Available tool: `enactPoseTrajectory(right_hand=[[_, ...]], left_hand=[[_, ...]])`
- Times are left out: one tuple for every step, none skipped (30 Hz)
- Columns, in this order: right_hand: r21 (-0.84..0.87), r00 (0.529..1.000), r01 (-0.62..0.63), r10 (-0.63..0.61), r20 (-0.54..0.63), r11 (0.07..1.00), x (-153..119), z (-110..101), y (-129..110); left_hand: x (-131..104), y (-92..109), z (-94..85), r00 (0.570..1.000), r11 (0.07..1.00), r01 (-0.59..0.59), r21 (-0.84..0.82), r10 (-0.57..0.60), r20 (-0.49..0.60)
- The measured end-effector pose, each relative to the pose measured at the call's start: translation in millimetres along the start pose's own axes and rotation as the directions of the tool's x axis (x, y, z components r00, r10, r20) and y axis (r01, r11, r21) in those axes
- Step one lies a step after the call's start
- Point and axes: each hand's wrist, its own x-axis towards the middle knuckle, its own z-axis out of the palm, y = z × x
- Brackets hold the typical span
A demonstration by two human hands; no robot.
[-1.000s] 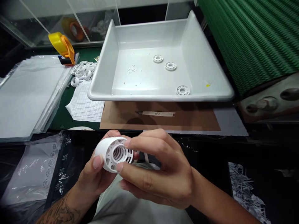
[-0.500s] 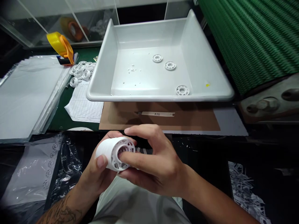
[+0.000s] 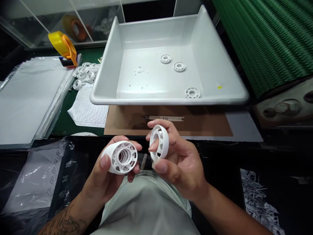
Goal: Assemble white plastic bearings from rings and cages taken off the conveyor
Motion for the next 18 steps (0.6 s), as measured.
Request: enactPoseTrajectory(right_hand=[[-0.053, 0.999, 0.038, -0.037, 0.021, 0.998, -0.5, -1.0, -1.0], [-0.109, 0.996, 0.080, -0.075, 0.052, 0.991, -0.6, -2.4, -2.2], [-0.165, 0.990, 0.124, -0.110, 0.090, 0.978, -0.2, -3.9, -3.4], [-0.219, 0.981, 0.167, -0.140, 0.132, 0.961, 0.4, -5.4, -4.8], [-0.269, 0.971, 0.211, -0.169, 0.168, 0.940, 1.0, -6.6, -6.1], [-0.315, 0.961, 0.251, -0.197, 0.194, 0.915, 1.5, -7.5, -7.3], [-0.356, 0.953, 0.283, -0.220, 0.208, 0.890, 1.8, -8.0, -8.5], [-0.393, 0.944, 0.317, -0.245, 0.222, 0.863, 2.0, -8.1, -9.4], [-0.425, 0.933, 0.349, -0.269, 0.237, 0.835, 1.9, -7.9, -10.3], [-0.451, 0.922, 0.381, -0.292, 0.256, 0.807, 1.8, -7.4, -10.9], [-0.469, 0.909, 0.409, -0.309, 0.278, 0.783, 1.6, -6.7, -11.4], [-0.480, 0.898, 0.434, -0.322, 0.301, 0.762, 1.4, -5.9, -11.8], [-0.486, 0.887, 0.455, -0.332, 0.321, 0.746, 1.2, -4.9, -11.9], [-0.488, 0.879, 0.469, -0.336, 0.337, 0.736, 1.1, -3.7, -11.9], [-0.490, 0.874, 0.476, -0.332, 0.354, 0.731, 1.0, -2.3, -11.4], [-0.494, 0.872, 0.475, -0.314, 0.375, 0.728, 0.9, -0.8, -10.6], [-0.501, 0.871, 0.469, -0.288, 0.398, 0.727, 0.9, 0.7, -9.2], [-0.507, 0.869, 0.463, -0.260, 0.421, 0.727, 1.0, 2.0, -7.3]], left_hand=[[0.0, 0.3, 0.6, 1.000, 1.000, 0.000, 0.002, 0.000, 0.001], [-0.1, 0.5, 1.2, 1.000, 1.000, 0.000, 0.005, 0.000, 0.001], [-0.2, 0.7, 1.7, 1.000, 1.000, -0.003, 0.008, 0.003, 0.001], [-0.4, 0.7, 2.1, 1.000, 1.000, -0.001, 0.013, 0.001, 0.002], [-0.7, 0.6, 2.4, 1.000, 1.000, -0.002, 0.017, 0.002, 0.001], [-0.9, 0.4, 2.5, 1.000, 1.000, -0.003, 0.021, 0.003, 0.001], [-1.2, 0.2, 2.6, 1.000, 1.000, -0.004, 0.026, 0.004, 0.001], [-1.4, -0.1, 2.7, 1.000, 1.000, -0.007, 0.030, 0.007, 0.001], [-1.6, -0.4, 2.7, 1.000, 0.999, -0.009, 0.033, 0.009, 0.002], [-1.6, -0.6, 2.8, 1.000, 0.999, -0.015, 0.034, 0.015, 0.005], [-1.5, -0.6, 2.9, 1.000, 0.999, -0.023, 0.034, 0.023, 0.008], [-1.3, -0.5, 3.2, 1.000, 0.999, -0.026, 0.038, 0.026, 0.012], [-1.1, -0.4, 3.4, 0.999, 0.998, -0.032, 0.046, 0.031, 0.018], [-0.8, -0.2, 3.7, 0.999, 0.997, -0.037, 0.063, 0.036, 0.023], [-0.7, -0.3, 3.8, 0.999, 0.995, -0.047, 0.088, 0.045, 0.021], [-0.7, -0.6, 3.7, 0.998, 0.991, -0.061, 0.118, 0.059, 0.015], [-0.9, -1.3, 3.4, 0.997, 0.986, -0.077, 0.149, 0.077, 0.003], [-1.1, -2.4, 2.9, 0.995, 0.980, -0.091, 0.178, 0.094, -0.009]])
